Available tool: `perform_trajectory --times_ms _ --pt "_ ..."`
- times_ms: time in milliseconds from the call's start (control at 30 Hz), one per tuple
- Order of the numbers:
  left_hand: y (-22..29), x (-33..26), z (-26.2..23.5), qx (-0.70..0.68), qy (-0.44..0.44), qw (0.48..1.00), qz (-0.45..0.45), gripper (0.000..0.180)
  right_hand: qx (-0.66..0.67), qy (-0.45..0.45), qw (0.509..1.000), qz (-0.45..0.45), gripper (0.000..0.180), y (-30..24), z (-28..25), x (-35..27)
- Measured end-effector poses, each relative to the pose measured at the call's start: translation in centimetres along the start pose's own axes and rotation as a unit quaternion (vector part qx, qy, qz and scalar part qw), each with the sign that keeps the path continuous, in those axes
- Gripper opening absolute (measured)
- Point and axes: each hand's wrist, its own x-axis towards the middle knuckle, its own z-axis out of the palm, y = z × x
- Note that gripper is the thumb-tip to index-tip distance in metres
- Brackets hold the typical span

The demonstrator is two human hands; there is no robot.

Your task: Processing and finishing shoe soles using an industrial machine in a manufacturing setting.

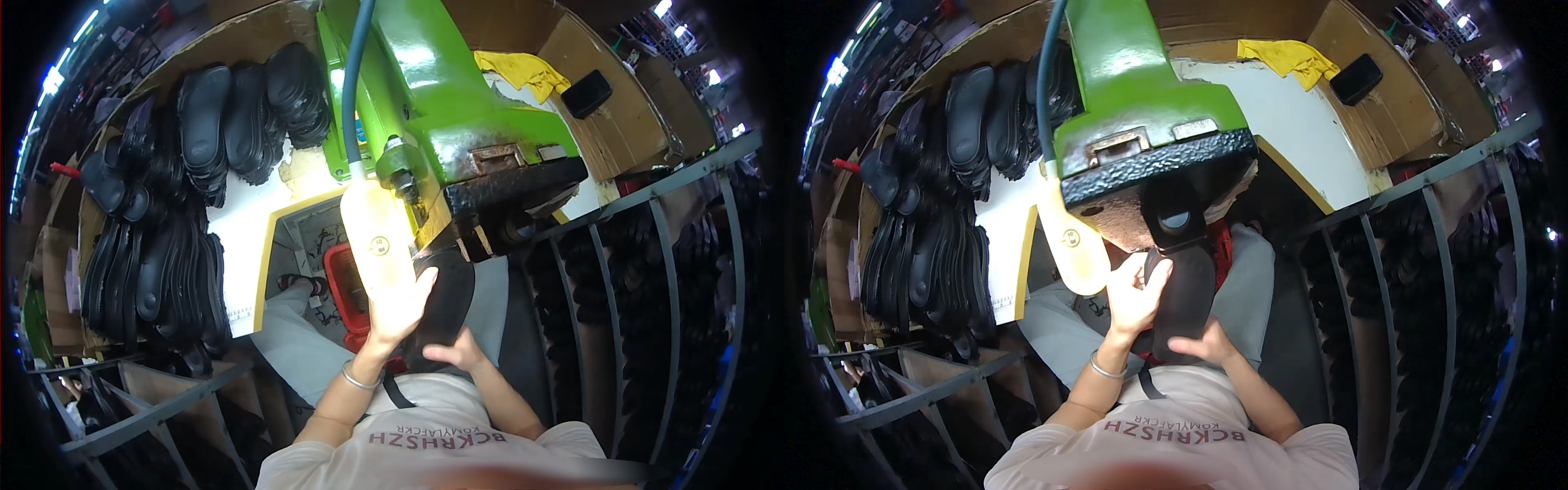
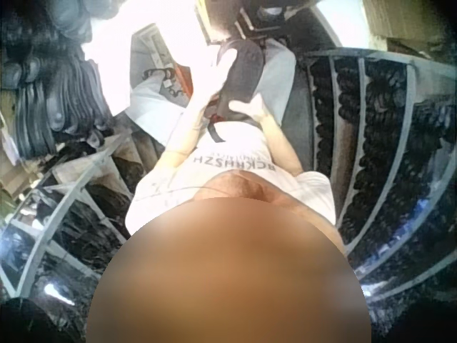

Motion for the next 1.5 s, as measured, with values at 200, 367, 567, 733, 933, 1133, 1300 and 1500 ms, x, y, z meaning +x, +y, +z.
perform_trajectory --times_ms 200,367,567,733,933,1133,1300,1500 --pt "1.1 -1.3 -0.6 -0.005 -0.024 0.999 -0.027 0.01 0.249 0.259 0.933 0.029 0.036 -0.1 -6.3 -3.4" --pt "2.0 -0.7 -1.6 -0.151 0.008 0.982 -0.114 0.015 0.13 0.266 0.955 -0.022 0.027 -4.7 -9.4 2.0" --pt "-1.3 -1.3 -6.1 -0.208 -0.004 0.978 -0.033 0.036 0.065 0.124 0.987 -0.078 0.027 -6.8 -9.6 8.3" --pt "-2.1 -2.0 -10.0 -0.23 0.044 0.969 -0.078 0.025 0.268 0.079 0.956 -0.091 0.046 -8.0 -4.4 10.3" --pt "-4.7 -5.3 -10.2 -0.245 -0.037 0.958 -0.144 0.028 -0.093 0.055 0.962 -0.251 0.079 -8.0 -1.6 11.2" --pt "-5.7 -8.0 -0.8 -0.164 -0.117 0.957 -0.211 0.022 0.039 0.078 0.981 -0.172 0.069 -6.9 -1.8 10.9" --pt "-4.5 -7.0 1.4 -0.103 -0.169 0.97 -0.141 0.027 -0.094 0.155 0.963 -0.201 0.062 -5.7 -1.5 10.6" --pt "-1.5 -2.1 -1.2 -0.075 -0.07 0.995 -0.003 0.024 0.01 0.199 0.955 -0.219 0.052 -4.5 -1.7 9.5"
